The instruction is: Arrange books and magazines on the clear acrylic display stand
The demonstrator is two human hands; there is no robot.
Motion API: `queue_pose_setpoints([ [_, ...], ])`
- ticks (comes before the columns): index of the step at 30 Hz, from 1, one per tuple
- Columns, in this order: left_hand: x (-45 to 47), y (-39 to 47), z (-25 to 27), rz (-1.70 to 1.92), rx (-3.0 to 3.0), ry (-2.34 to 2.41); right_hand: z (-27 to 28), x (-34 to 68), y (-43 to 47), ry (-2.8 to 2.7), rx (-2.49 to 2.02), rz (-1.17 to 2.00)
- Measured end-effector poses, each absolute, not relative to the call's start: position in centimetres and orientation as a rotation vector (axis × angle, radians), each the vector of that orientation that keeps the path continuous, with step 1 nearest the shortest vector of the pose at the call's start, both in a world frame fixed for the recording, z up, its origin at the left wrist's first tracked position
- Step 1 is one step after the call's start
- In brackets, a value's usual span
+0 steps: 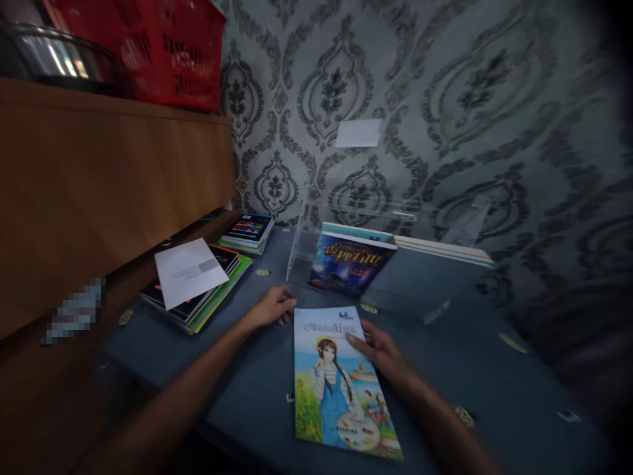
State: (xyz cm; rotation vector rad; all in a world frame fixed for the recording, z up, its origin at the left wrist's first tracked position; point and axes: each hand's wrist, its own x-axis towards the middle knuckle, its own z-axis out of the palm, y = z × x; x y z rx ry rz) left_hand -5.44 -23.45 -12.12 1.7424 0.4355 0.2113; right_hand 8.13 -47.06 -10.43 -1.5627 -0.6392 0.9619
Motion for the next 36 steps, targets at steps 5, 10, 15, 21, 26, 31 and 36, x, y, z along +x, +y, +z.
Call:
queue_pose_setpoints([
  [5,-4.9,-24.6,-12.4,0.202,1.697,0.447,-10.4,8.1,-47.3,-0.633,-1.516,0.869],
  [10,-7.0,-25.2,-10.1,0.451,2.177,0.528,-10.5,8.5,-47.6,-0.763,-1.695,0.768],
  [15,-12.9,-24.7,-7.0,0.843,2.834,0.804,-10.2,9.4,-47.9,-1.04,-2.312,0.132],
  [21,-19.7,-22.9,-6.1,0.841,3.139,1.232,-8.8,10.1,-45.2,-1.272,-2.059,-0.139],
  [26,-22.6,-22.9,-6.4,0.535,3.061,1.625,-9.7,8.5,-41.6,-1.441,-1.862,0.018],
  [31,-22.8,-22.9,-6.7,0.427,2.963,1.665,-10.9,6.5,-39.9,-1.533,-1.806,0.157],
  [36,-22.0,-23.3,-6.5,0.421,2.954,1.656,-10.3,5.2,-38.5,-1.645,-1.767,0.223],
])
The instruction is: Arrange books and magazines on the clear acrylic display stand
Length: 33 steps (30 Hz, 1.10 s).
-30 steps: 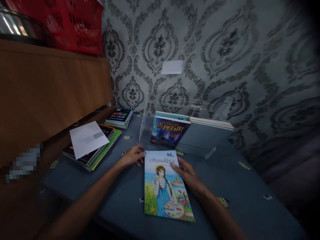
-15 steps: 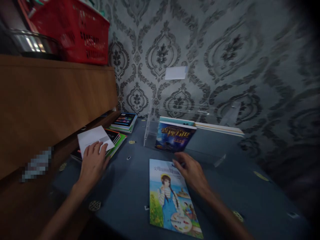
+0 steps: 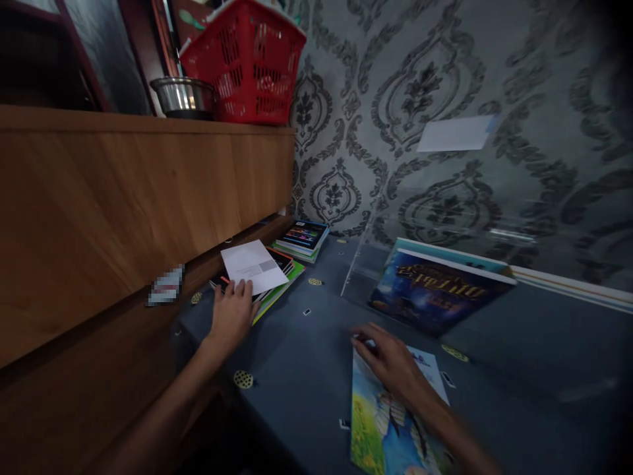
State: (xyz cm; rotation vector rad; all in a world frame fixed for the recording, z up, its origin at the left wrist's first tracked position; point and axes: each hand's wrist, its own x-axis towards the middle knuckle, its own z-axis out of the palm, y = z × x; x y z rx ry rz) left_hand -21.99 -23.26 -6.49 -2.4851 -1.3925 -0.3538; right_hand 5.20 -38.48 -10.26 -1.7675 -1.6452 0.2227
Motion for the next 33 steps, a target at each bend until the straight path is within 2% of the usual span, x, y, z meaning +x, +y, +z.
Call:
queue_pose_setpoints([
  [5,-21.6,-23.7,-6.5,-0.424,-2.537,-1.266,-8.9,2.2,-35.3,-1.774,-1.638,0.226],
  [8,-21.8,-23.8,-6.8,-0.489,-2.551,-1.188,-8.7,0.0,-32.9,-1.836,-1.56,0.109],
  [12,-22.2,-24.0,-7.8,-0.632,-2.579,-1.01,-9.9,-1.7,-30.4,-1.893,-1.5,-0.081],
  [15,-22.4,-24.4,-8.6,-0.821,-2.567,-0.816,-11.0,-1.5,-29.9,-1.876,-1.426,-0.092],
  [20,-22.3,-25.4,-8.9,-1.132,-2.598,-0.618,-11.2,0.5,-31.0,-1.704,-1.289,0.039],
  [25,-21.7,-26.2,-7.2,-1.571,-2.77,-0.5,-10.4,1.8,-32.2,-1.429,-1.286,0.309],
  [33,-19.3,-25.4,-1.0,-2.074,-2.842,-0.813,-10.4,1.2,-33.5,-1.231,-1.272,0.656],
])
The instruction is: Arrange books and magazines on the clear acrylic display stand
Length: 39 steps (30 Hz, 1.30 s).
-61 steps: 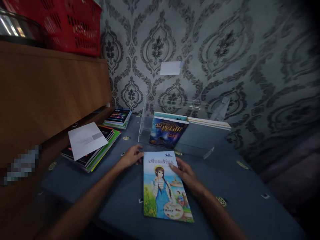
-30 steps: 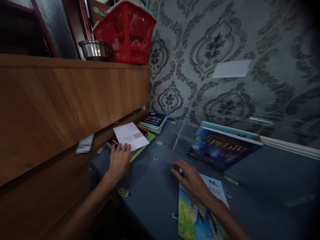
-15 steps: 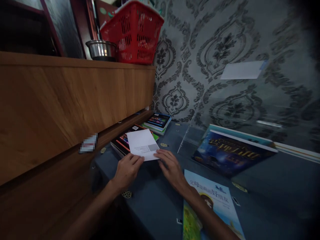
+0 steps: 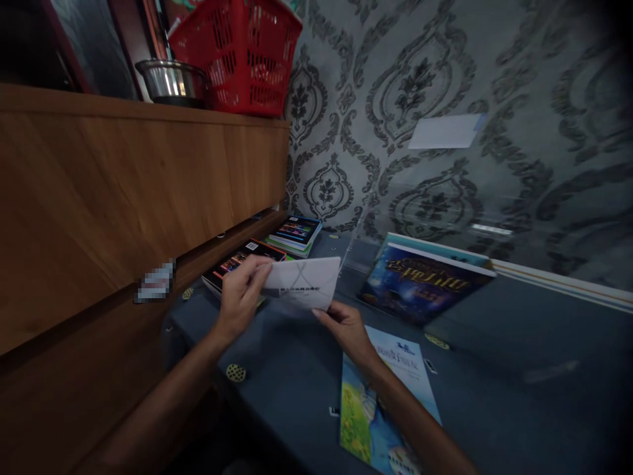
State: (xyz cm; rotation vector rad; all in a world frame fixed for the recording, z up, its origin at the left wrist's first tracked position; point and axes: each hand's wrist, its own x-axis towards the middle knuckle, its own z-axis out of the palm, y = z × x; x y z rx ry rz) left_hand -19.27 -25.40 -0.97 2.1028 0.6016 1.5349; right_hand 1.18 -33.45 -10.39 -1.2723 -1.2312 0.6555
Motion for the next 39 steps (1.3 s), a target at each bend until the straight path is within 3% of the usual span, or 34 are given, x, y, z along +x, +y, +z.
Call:
queue_pose_setpoints([
  [5,-15.7,-21.4,-0.6,1.381,1.931,0.562,-10.5,0.7,-35.7,-1.11,-1.315,0.915],
  [9,-13.2,-18.5,-5.1,1.187,2.017,0.651,-11.0,0.8,-37.4,-1.019,-1.352,1.093],
  [16,-13.1,-19.0,-12.9,0.728,2.718,0.648,-11.6,1.1,-38.4,-0.905,-1.471,1.196],
  [25,-10.8,-22.3,-12.7,0.114,2.85,0.141,-11.3,0.9,-38.4,-0.892,-1.562,1.19],
  [39,-14.8,-23.0,-13.6,0.253,2.916,0.803,-11.4,0.6,-38.4,-0.858,-1.581,1.135],
])
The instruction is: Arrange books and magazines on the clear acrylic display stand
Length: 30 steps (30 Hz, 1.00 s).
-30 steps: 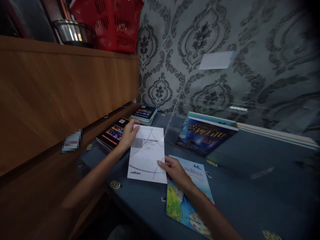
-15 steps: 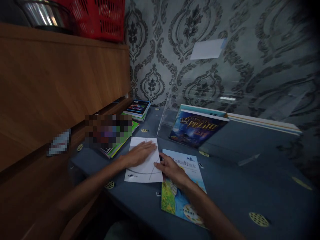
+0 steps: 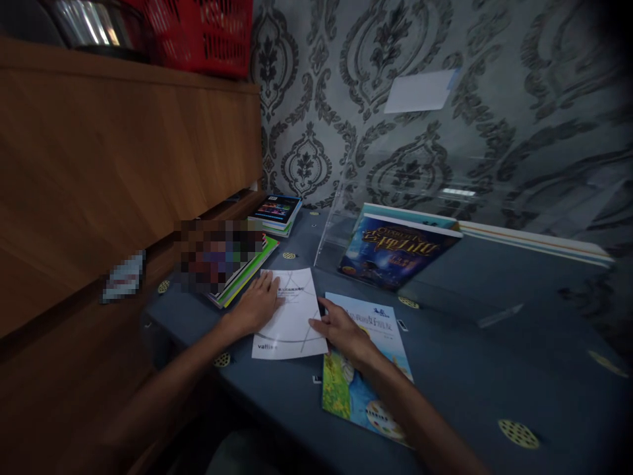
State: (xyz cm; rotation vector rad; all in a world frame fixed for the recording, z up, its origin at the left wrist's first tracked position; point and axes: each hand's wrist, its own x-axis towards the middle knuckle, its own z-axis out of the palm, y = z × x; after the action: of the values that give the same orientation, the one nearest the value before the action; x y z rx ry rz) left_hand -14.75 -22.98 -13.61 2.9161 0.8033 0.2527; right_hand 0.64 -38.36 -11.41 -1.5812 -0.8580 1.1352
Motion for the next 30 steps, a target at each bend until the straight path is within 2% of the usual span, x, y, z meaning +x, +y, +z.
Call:
queue_pose_setpoints([
  [3,-16.7,-24.0,-13.4,0.196,2.939,0.758,-11.3,0.8,-38.4,-0.898,-1.656,1.122],
  [5,-17.5,-24.3,-13.0,0.136,2.945,0.738,-10.8,1.0,-38.5,-1.036,-1.824,0.997],
  [9,-18.0,-24.4,-12.7,0.106,2.918,0.738,-9.1,0.6,-38.1,-1.466,-2.286,0.353],
  [11,-18.0,-24.2,-12.9,0.142,2.918,0.715,-8.6,-0.1,-37.1,-1.662,-2.329,0.157],
  [15,-18.0,-23.9,-13.2,0.161,2.927,0.693,-8.9,-1.4,-34.0,-2.013,-2.141,0.228],
  [19,-18.0,-23.8,-13.5,0.189,2.919,0.694,-9.4,-1.0,-32.5,-1.877,-2.333,0.28],
  [30,-17.9,-24.1,-13.3,0.193,2.896,0.718,-10.4,-3.6,-39.4,-2.014,-2.409,0.033],
])
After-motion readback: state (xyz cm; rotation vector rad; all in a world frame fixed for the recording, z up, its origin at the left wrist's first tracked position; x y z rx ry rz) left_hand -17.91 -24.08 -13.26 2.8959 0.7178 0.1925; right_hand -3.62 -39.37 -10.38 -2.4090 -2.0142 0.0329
